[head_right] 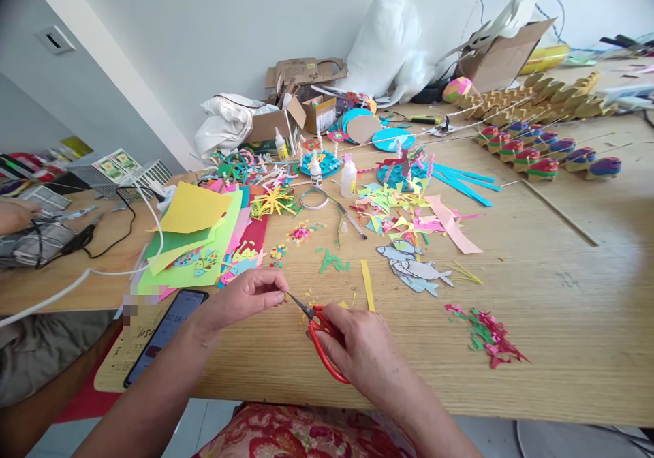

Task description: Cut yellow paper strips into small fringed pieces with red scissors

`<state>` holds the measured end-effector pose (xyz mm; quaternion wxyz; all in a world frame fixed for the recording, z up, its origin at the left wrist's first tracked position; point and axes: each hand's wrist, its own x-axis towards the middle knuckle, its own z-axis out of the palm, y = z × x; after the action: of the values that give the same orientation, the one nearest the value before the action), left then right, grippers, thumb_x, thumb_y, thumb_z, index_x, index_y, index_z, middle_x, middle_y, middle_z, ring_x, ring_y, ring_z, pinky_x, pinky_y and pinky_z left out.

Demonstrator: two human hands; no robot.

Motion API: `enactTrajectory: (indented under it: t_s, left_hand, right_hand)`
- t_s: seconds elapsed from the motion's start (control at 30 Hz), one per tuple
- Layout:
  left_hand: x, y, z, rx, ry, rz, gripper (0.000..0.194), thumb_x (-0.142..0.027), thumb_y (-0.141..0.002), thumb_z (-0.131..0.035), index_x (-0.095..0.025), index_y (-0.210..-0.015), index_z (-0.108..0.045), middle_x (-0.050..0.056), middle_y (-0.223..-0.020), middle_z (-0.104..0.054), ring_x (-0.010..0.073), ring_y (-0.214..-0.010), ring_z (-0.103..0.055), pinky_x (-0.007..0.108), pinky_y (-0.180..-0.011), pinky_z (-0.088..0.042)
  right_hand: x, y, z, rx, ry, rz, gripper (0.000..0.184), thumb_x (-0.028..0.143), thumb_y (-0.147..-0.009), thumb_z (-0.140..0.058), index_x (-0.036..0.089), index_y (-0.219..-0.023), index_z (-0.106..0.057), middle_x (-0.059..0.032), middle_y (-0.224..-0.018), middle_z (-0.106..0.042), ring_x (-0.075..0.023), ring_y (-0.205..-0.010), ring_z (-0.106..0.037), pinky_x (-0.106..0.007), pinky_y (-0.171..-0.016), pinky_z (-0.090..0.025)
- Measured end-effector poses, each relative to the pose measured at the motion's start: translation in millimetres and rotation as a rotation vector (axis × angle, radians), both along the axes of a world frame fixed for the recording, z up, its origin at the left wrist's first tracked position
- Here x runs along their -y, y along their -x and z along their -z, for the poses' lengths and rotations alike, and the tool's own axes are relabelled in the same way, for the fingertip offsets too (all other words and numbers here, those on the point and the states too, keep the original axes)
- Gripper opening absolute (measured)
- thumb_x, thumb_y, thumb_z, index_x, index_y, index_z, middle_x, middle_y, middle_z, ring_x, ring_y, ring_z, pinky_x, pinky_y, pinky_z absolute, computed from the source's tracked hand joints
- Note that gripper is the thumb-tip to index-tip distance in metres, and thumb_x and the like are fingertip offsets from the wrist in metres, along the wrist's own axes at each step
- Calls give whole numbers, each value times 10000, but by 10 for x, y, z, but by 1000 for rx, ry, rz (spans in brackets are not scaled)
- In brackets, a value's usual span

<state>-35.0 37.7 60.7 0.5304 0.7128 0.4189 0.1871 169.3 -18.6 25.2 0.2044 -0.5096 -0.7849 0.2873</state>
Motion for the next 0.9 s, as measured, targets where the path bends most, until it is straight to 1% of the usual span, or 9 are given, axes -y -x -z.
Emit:
enactTrajectory:
  t_s: [0.17, 0.27, 0.37, 0.43, 0.5, 0.6, 0.7, 0.8, 0.9]
  left_hand:
    - [11, 17, 8, -39, -61, 12, 78, -180, -757, -483, -137, -724, -540, -24, -674, -487, 89, -629, -441, 189, -592, -354]
    - [21, 3, -4, -118, -133, 32, 83, -166, -751, -481, -141, -726, -557, -20, -682, -511, 95, -633, -457, 190, -590, -362]
    - [39, -23, -14, -229, -224, 68, 102, -170, -753, -481, -153, -738, -580, -19, -680, -536, 104, -636, -475, 195, -587, -362]
    - [50, -40, -7, -292, -279, 99, 115, -169, -757, -476, -162, -738, -589, -19, -670, -551, 112, -639, -486, 200, -584, -358]
    - [58, -54, 12, -314, -307, 125, 128, -162, -760, -469, -167, -746, -596, -11, -692, -581, 119, -652, -502, 205, -598, -365]
    - [61, -70, 40, -303, -307, 160, 154, -151, -767, -456, -166, -778, -609, 8, -752, -619, 127, -674, -525, 212, -633, -383]
    - [56, -74, 49, -301, -292, 152, 155, -155, -768, -455, -167, -778, -609, 9, -750, -618, 130, -680, -528, 215, -636, -383]
    - [55, -72, 49, -266, -251, 106, 155, -160, -778, -437, -168, -776, -592, -2, -739, -596, 125, -687, -516, 211, -628, -373]
    - [74, -91, 64, -158, -159, 33, 146, -172, -792, -421, -166, -819, -565, -7, -764, -564, 116, -709, -496, 204, -641, -373]
  right_hand:
    - [-33, 20, -36, -155, 122, 4, 248, 321, -839, -413, 195, -628, -448, 41, -523, -464, -100, -485, -413, -205, -462, -310]
    - [-91, 69, -49, -310, 168, 48, 184, 337, -778, -493, 191, -669, -467, 37, -569, -496, -107, -526, -445, -205, -480, -344]
    - [-165, 143, -43, -401, 150, 97, 125, 286, -714, -567, 185, -748, -501, 26, -636, -543, -113, -562, -480, -216, -524, -385]
    - [-211, 193, -33, -426, 119, 102, 106, 244, -711, -565, 183, -777, -509, 25, -647, -548, -110, -562, -483, -217, -538, -394]
    - [-246, 232, -22, -422, 82, 96, 78, 212, -716, -551, 180, -773, -507, 25, -646, -545, -106, -557, -474, -214, -535, -390]
    - [-269, 263, -12, -385, 55, 79, 29, 176, -728, -520, 177, -745, -497, 20, -645, -542, -104, -558, -461, -213, -531, -379]
    - [-270, 272, -4, -403, 72, 71, 27, 179, -733, -508, 181, -725, -483, 21, -637, -532, -104, -556, -453, -217, -532, -374]
    - [-270, 269, 13, -526, 138, 114, 59, 194, -718, -521, 188, -721, -462, 23, -648, -528, -106, -567, -465, -220, -537, -380]
    - [-274, 260, 33, -691, 198, 186, 122, 208, -691, -561, 195, -746, -452, 27, -668, -530, -108, -580, -474, -218, -535, -380]
